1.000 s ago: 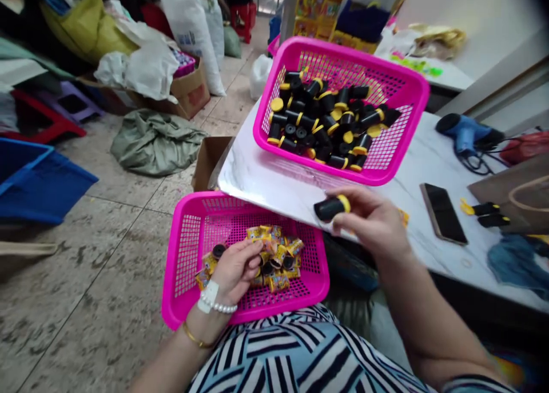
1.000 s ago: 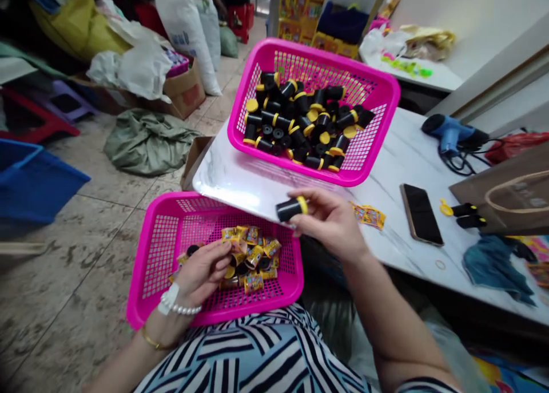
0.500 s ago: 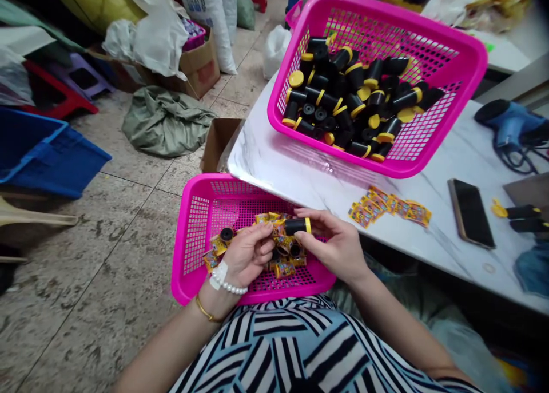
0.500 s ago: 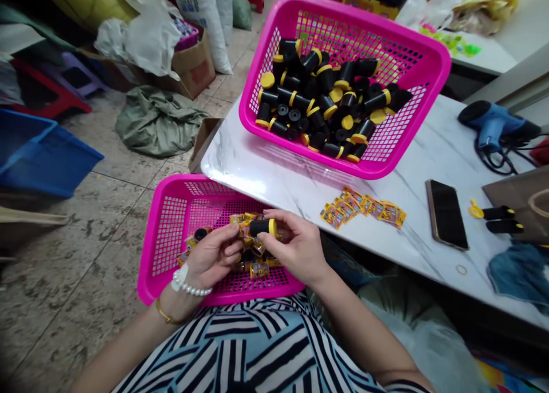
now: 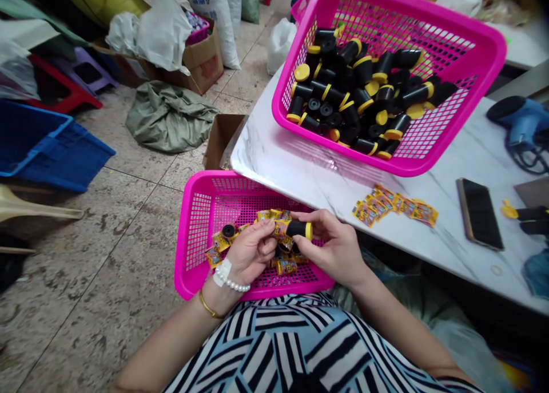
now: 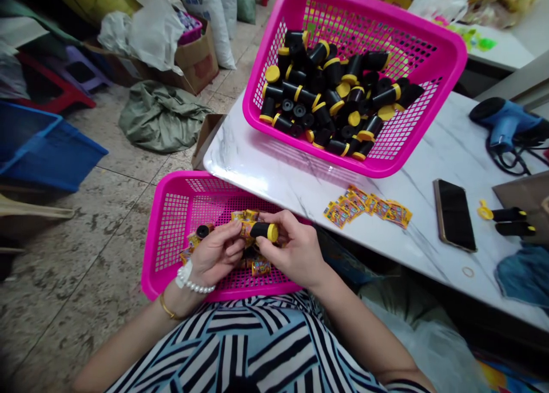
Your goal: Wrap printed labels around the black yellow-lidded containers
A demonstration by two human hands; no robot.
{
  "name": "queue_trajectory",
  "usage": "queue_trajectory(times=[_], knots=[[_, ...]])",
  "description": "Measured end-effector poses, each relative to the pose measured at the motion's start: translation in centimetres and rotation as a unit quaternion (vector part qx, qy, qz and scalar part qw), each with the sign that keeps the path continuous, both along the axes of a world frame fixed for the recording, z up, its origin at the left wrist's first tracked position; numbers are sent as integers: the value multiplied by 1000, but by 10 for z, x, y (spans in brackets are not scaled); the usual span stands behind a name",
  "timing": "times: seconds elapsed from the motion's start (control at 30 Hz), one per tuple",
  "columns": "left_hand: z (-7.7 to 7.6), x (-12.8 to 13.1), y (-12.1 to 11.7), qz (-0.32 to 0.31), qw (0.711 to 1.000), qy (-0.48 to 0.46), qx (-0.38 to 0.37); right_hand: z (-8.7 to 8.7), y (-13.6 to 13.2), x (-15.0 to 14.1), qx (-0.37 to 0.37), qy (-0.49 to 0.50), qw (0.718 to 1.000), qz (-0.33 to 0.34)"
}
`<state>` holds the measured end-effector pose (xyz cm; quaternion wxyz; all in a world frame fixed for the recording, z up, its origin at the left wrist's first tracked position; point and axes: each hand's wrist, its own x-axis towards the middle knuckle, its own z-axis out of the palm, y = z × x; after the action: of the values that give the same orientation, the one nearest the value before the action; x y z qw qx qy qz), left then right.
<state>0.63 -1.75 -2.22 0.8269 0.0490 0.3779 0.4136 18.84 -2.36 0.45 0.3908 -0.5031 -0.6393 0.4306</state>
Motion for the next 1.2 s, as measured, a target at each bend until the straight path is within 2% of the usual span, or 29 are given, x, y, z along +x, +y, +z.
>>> queue_trajectory(times=[0.13, 0.3, 0.4, 0.43, 0.6, 0.7, 0.83, 0.97, 1.07, 1.2], knots=[[6, 1, -2, 16, 999, 36, 17, -4, -2, 1, 76, -46, 996, 20], [14, -3, -7, 15, 994, 98, 44, -11, -2, 5, 112, -57, 991, -43], [18, -6, -9, 46, 986, 145, 69, -13, -3, 5, 145, -49, 987, -36], [18, -8, -9, 36, 985, 149, 79, -12, -3, 4, 156, -45, 986, -20], [10, -16, -14, -94, 980, 135, 110, -11, -8, -3, 174, -43, 983, 50], [6, -15, -15, -95, 974, 161, 128, -12, -10, -4, 168, -43, 982, 69], [9, -5, -10, -105, 964, 185, 162, -11, -12, -3, 190, -66, 979, 40], [12, -5, -7, -106, 967, 175, 149, -11, -9, 1, 182, -78, 980, 8], [9, -11, -9, -100, 971, 174, 132, -13, -8, 5, 183, -69, 980, 27], [10, -13, -11, -108, 949, 233, 185, -16, -9, 7, 198, -57, 978, 30]])
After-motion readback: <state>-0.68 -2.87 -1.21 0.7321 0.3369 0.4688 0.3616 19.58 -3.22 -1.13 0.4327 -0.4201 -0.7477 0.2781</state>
